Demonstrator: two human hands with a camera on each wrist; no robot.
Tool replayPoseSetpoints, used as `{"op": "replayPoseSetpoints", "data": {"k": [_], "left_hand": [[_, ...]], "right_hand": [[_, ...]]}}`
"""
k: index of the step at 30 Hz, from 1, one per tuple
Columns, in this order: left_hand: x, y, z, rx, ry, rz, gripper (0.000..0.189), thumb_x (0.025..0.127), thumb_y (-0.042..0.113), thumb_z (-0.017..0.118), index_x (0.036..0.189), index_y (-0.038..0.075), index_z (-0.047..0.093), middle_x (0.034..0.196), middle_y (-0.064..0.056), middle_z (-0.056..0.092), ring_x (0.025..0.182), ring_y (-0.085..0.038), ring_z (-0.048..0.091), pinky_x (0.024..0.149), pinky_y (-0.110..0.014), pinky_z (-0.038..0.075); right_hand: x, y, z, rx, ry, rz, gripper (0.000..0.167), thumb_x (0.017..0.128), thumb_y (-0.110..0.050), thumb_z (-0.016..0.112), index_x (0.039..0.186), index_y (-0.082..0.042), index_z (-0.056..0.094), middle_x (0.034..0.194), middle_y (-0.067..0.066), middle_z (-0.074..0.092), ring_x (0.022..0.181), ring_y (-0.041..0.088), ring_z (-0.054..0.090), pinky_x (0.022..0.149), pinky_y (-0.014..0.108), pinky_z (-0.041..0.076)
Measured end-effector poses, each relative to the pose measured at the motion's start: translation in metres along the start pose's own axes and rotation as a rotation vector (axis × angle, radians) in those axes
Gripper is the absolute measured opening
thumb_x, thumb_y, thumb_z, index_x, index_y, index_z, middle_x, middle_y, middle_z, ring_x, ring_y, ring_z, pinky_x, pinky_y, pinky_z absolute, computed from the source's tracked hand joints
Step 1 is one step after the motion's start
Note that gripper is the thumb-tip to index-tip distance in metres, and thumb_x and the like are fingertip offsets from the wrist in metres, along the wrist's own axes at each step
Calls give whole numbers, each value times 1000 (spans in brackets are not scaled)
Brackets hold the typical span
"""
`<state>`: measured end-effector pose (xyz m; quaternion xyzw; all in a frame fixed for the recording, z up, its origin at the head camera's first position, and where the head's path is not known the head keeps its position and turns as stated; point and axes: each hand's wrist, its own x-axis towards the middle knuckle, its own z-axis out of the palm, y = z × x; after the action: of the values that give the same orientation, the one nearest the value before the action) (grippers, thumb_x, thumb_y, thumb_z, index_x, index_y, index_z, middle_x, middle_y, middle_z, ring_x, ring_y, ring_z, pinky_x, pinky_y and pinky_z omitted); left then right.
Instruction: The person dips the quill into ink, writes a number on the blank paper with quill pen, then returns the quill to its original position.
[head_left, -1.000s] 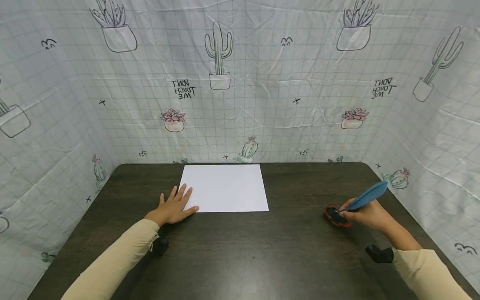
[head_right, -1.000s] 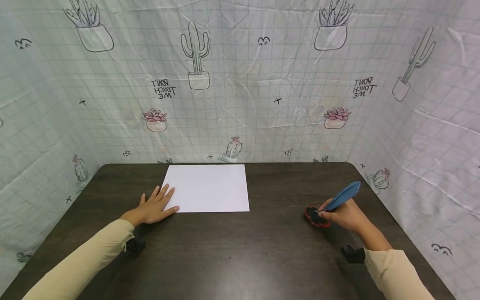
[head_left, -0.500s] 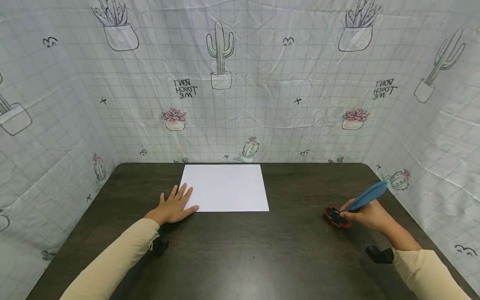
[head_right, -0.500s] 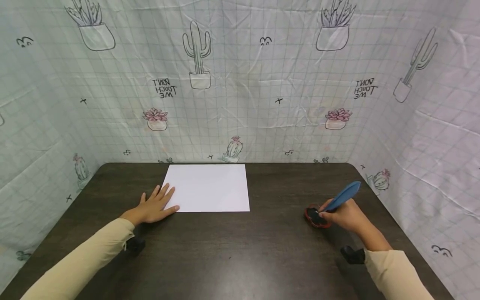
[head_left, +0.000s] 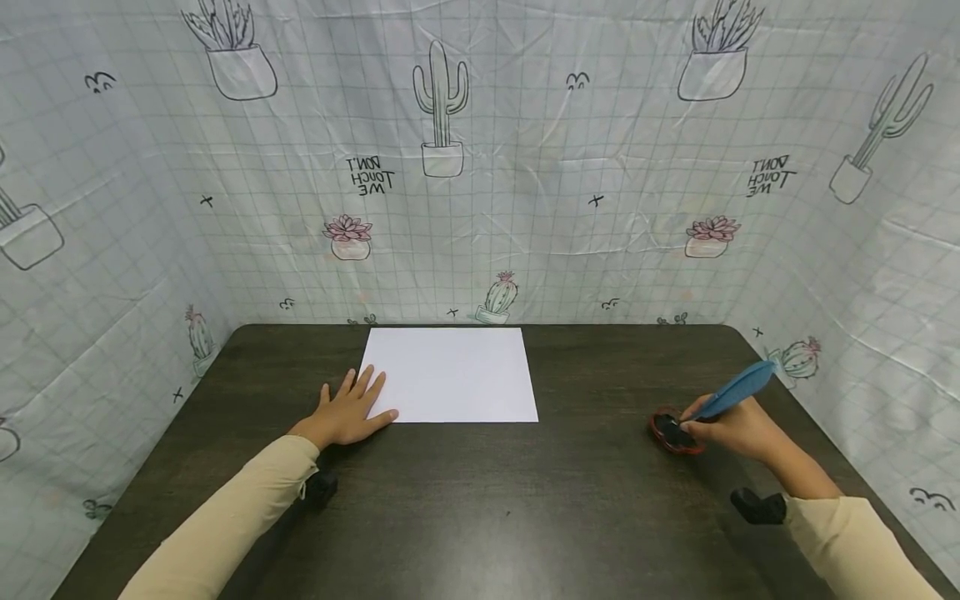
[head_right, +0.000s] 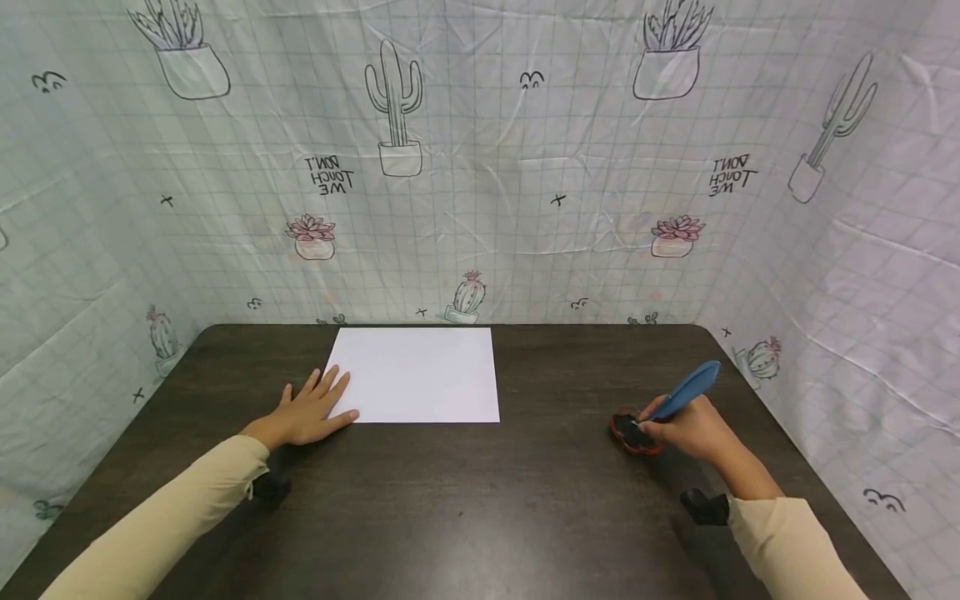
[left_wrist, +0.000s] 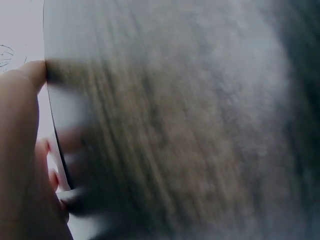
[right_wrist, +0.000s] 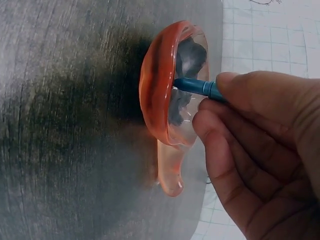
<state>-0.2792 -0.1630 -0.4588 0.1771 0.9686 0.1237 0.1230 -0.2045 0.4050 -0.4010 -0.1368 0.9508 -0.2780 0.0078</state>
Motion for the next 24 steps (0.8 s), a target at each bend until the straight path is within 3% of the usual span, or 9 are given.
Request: {"op": "replayPoseSetpoints", "data": {"k": [10,24], "left_hand": [[4,-5,4,-31,13,-6,87,94,65,38,156,10,10,161,-15,0,145,-43,-3,103,-73,-5],[9,-13,11,-42,11,0,89,93,68,36,156,11,8,160,-18,-5,145,-42,-4,103,-73,-8]], "right_hand": [[2,2,1,-24,-3,-33,7,83,-8,74,87,-2,72,71,-1,67,57,9,58,52,26,44],[2,-1,3,-71,12,1,7,82,-12,76,85,-6,73,72,-4,68,60,4,57,54,26,45]]}}
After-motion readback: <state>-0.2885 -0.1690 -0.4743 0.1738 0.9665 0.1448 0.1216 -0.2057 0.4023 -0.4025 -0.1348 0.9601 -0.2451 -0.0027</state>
